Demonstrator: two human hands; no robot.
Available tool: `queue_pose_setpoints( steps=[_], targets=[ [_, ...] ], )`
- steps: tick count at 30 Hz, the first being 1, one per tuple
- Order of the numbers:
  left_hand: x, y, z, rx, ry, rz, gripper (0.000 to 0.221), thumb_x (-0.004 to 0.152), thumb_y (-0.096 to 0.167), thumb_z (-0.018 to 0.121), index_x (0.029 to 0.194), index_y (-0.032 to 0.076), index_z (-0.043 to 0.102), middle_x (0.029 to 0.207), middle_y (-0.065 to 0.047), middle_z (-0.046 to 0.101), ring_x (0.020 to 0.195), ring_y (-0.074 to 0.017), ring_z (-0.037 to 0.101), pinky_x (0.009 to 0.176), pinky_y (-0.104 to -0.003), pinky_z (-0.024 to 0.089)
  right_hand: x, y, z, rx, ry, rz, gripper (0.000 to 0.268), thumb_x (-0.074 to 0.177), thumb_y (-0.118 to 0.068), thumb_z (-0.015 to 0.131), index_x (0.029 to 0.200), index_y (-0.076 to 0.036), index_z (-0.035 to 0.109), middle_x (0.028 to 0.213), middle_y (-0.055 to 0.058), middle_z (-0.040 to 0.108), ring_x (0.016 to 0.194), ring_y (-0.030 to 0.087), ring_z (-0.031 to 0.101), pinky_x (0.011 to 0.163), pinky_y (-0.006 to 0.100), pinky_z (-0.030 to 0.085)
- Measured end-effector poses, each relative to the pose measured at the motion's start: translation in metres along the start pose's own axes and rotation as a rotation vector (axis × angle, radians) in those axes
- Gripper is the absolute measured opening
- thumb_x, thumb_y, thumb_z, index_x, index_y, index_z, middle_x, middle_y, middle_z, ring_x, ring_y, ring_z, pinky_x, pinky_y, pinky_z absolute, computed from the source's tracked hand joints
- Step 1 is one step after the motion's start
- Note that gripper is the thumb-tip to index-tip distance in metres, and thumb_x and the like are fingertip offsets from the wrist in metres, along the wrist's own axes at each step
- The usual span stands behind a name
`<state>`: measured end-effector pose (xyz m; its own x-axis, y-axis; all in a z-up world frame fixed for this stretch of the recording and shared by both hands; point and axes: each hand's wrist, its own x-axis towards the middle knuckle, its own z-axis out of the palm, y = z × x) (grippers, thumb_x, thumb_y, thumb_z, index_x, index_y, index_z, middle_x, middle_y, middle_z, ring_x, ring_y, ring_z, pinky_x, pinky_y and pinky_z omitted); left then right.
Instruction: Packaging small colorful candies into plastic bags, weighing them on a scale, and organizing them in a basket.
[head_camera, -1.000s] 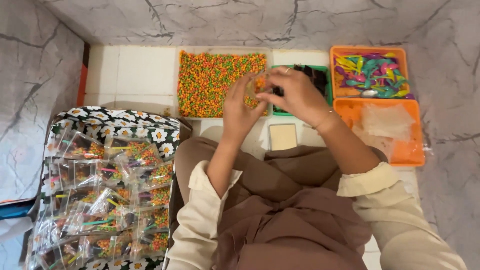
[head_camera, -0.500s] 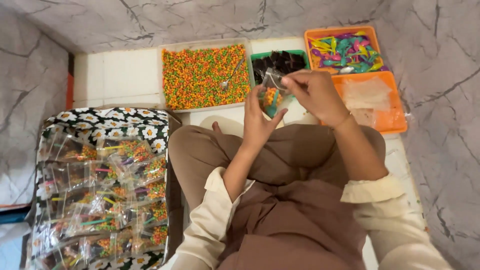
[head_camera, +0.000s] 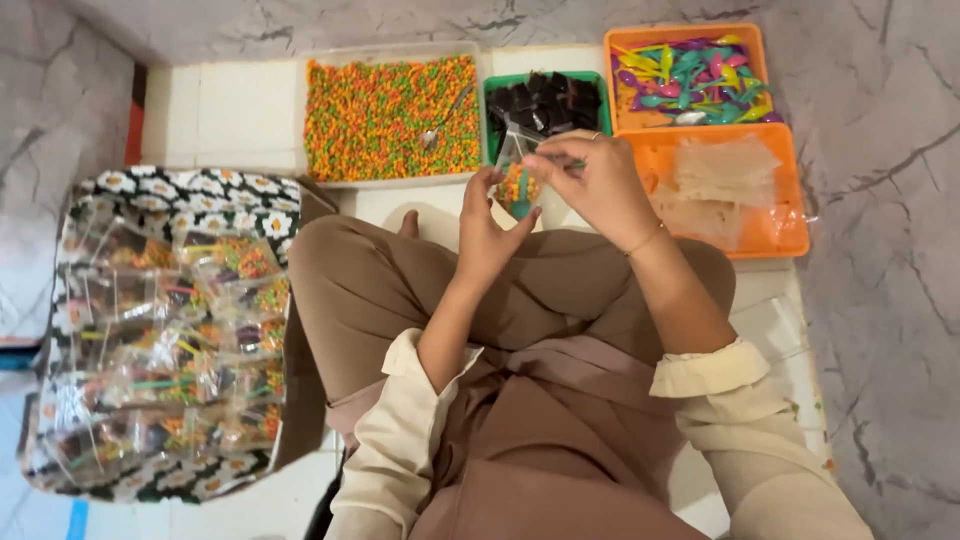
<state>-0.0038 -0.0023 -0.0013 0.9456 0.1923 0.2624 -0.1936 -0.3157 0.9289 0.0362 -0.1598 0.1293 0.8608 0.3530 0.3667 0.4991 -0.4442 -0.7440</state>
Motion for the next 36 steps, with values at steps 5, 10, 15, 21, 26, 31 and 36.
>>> queue_pose_setpoints(
  steps=[5,10,15,21,26,31,36],
  targets=[
    [-0.002,0.007,0.001,0.03,0.052,-0.019,0.077,0.073,0.014,0.093,0.136,0.006,0.049,0.122,-0.014,0.059,0.127,-0.0396,0.06,0.101,-0.053,0.057,0.005,0.004,-0.012,-0.046,-0.018,-0.015,0.04,0.112,-0.023,0.061,0.079,-0.005,0.075,0.086,0.009,0.076,0.085,0.031,0.075,0.063,0.036,0.06],
    [0.007,0.017,0.004,0.009,0.076,0.014,0.07,0.075,0.012,0.091,0.132,0.007,0.052,0.119,-0.012,0.061,0.123,-0.038,0.061,0.099,-0.051,0.059,0.016,-0.004,-0.022,-0.116,-0.034,-0.004,0.029,0.11,-0.022,0.067,0.088,-0.005,0.078,0.093,0.011,0.078,0.078,0.029,0.074,0.055,0.031,0.057],
    [0.013,0.008,0.003,-0.04,-0.017,0.051,0.079,0.07,0.015,0.094,0.136,0.006,0.051,0.126,-0.018,0.06,0.127,-0.0447,0.058,0.103,-0.052,0.057,0.004,0.001,-0.015,-0.125,0.026,-0.027,0.012,0.097,-0.003,0.082,0.101,0.006,0.077,0.096,0.022,0.075,0.077,0.03,0.073,0.059,0.029,0.058],
    [-0.021,-0.122,0.043,0.336,-0.576,-0.227,0.099,0.098,0.071,0.052,0.153,-0.01,0.035,0.15,-0.037,0.045,0.146,-0.0501,0.039,0.123,-0.059,0.028,-0.042,0.059,0.006,-0.044,0.155,0.289,0.017,0.101,-0.005,0.075,0.113,0.007,0.072,0.1,0.024,0.071,0.083,0.032,0.074,0.067,0.036,0.062],
    [-0.047,-0.16,0.056,0.778,-0.962,-0.337,0.085,0.102,0.069,0.003,0.162,0.015,0.031,0.144,-0.02,0.06,0.141,-0.0419,0.05,0.121,-0.067,0.009,-0.067,0.138,0.046,-0.025,0.238,0.452,0.02,0.096,-0.008,0.074,0.114,-0.002,0.069,0.101,0.019,0.071,0.085,0.028,0.074,0.065,0.035,0.062],
    [-0.04,-0.164,0.072,0.86,-0.979,-0.495,0.076,0.099,0.053,0.011,0.137,0.015,0.066,0.137,-0.015,0.068,0.136,-0.0378,0.056,0.118,-0.059,0.022,-0.078,0.183,0.073,-0.069,0.216,0.551,0.023,0.092,-0.008,0.074,0.113,-0.004,0.065,0.102,0.023,0.073,0.085,0.032,0.075,0.062,0.035,0.064],
    [-0.039,-0.162,0.073,0.884,-1.044,-0.579,0.068,0.096,0.047,0.022,0.14,0.015,0.063,0.146,-0.007,0.062,0.138,-0.0329,0.054,0.115,-0.049,0.029,-0.081,0.238,0.109,0.168,0.248,0.73,0.025,0.091,-0.002,0.069,0.115,-0.002,0.063,0.1,0.025,0.07,0.074,0.028,0.077,0.06,0.031,0.069]
  ],
)
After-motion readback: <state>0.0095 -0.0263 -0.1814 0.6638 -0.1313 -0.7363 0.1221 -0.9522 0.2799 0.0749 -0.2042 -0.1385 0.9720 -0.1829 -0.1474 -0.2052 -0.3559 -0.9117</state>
